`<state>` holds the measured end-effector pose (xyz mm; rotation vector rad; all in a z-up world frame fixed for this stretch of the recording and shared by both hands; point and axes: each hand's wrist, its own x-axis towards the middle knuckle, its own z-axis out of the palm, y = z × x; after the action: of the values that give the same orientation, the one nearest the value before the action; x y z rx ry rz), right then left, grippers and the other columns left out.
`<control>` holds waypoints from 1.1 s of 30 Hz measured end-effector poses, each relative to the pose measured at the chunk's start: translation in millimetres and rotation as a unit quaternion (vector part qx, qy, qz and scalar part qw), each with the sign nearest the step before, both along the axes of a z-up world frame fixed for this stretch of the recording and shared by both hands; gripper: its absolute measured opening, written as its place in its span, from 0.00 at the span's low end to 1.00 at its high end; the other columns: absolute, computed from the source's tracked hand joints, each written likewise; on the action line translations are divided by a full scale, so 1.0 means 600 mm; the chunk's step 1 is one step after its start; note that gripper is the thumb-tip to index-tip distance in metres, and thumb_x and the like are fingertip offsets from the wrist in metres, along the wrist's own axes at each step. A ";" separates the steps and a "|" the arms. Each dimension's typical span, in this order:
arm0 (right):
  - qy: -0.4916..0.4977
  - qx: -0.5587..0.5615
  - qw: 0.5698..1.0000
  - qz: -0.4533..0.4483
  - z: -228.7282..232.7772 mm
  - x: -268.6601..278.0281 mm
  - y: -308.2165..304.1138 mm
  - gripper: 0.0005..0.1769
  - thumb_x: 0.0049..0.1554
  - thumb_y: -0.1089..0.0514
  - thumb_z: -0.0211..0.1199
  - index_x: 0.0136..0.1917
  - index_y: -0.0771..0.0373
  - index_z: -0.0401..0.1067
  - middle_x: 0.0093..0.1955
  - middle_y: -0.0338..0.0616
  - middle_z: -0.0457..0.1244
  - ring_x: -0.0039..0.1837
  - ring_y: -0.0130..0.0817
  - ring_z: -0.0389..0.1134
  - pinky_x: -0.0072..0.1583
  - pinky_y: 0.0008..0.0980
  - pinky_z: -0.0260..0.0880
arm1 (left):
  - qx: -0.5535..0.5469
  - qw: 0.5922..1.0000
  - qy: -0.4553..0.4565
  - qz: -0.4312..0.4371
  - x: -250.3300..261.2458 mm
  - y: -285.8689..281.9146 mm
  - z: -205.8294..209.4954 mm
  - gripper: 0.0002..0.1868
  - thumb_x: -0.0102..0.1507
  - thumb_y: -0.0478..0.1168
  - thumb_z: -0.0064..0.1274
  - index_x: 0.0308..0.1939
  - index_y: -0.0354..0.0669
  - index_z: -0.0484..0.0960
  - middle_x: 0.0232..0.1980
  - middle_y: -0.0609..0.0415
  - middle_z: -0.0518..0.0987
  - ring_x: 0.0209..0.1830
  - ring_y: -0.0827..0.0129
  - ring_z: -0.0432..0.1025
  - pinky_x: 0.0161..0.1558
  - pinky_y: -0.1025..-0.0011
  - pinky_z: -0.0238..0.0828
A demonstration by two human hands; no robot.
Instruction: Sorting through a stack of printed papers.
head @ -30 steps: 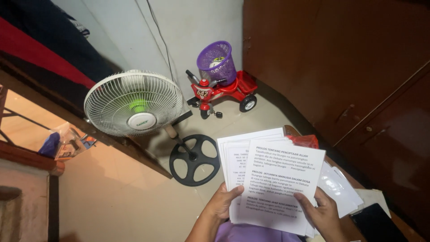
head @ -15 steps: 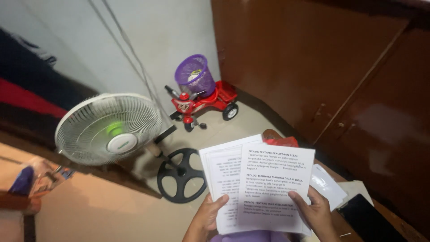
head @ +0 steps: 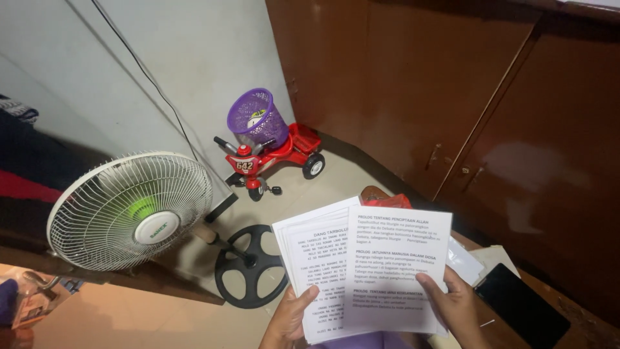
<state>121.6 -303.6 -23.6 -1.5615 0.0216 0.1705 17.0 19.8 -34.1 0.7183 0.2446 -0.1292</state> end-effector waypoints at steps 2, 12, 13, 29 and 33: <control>-0.004 0.038 0.999 -0.001 0.003 0.001 -0.004 0.20 0.57 0.58 0.65 0.61 0.70 0.76 0.53 0.54 0.73 0.54 0.37 0.74 0.55 0.35 0.76 | 0.001 1.000 -0.005 -0.004 0.003 0.000 0.004 0.29 0.64 0.34 0.55 0.69 0.36 0.68 0.63 0.38 0.78 0.61 0.53 0.75 0.58 0.52 0.76; 0.015 0.059 0.997 -0.036 0.017 -0.003 -0.007 0.20 0.57 0.60 0.62 0.61 0.71 0.74 0.52 0.62 0.73 0.54 0.45 0.75 0.52 0.43 0.79 | -0.024 0.999 0.025 -0.001 0.001 0.019 -0.006 0.30 0.64 0.33 0.52 0.70 0.37 0.65 0.65 0.39 0.77 0.62 0.53 0.74 0.60 0.53 0.75; 0.018 0.060 0.997 -0.039 0.018 -0.001 -0.006 0.20 0.57 0.60 0.62 0.61 0.71 0.74 0.52 0.62 0.73 0.53 0.45 0.76 0.52 0.44 0.80 | -0.027 0.999 0.020 0.001 0.004 0.020 -0.004 0.30 0.64 0.32 0.52 0.70 0.37 0.65 0.65 0.39 0.77 0.62 0.53 0.74 0.60 0.53 0.75; 0.050 0.099 0.989 -0.097 0.030 0.004 -0.014 0.17 0.59 0.63 0.59 0.61 0.71 0.74 0.52 0.61 0.73 0.51 0.41 0.75 0.50 0.42 0.78 | -0.014 0.999 0.044 0.003 0.025 0.046 -0.010 0.33 0.63 0.30 0.52 0.72 0.34 0.61 0.67 0.35 0.75 0.65 0.51 0.72 0.62 0.50 0.73; 0.084 0.133 0.979 -0.127 0.057 0.001 -0.015 0.17 0.61 0.64 0.57 0.62 0.71 0.73 0.51 0.62 0.72 0.49 0.41 0.74 0.47 0.41 0.77 | -0.019 0.999 0.031 0.021 0.029 0.050 0.011 0.34 0.62 0.30 0.51 0.72 0.38 0.62 0.67 0.40 0.76 0.65 0.53 0.72 0.63 0.51 0.72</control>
<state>122.2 -312.6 10.4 -1.2613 0.3176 0.0983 34.1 49.7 -27.3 0.6724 0.3164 -0.1160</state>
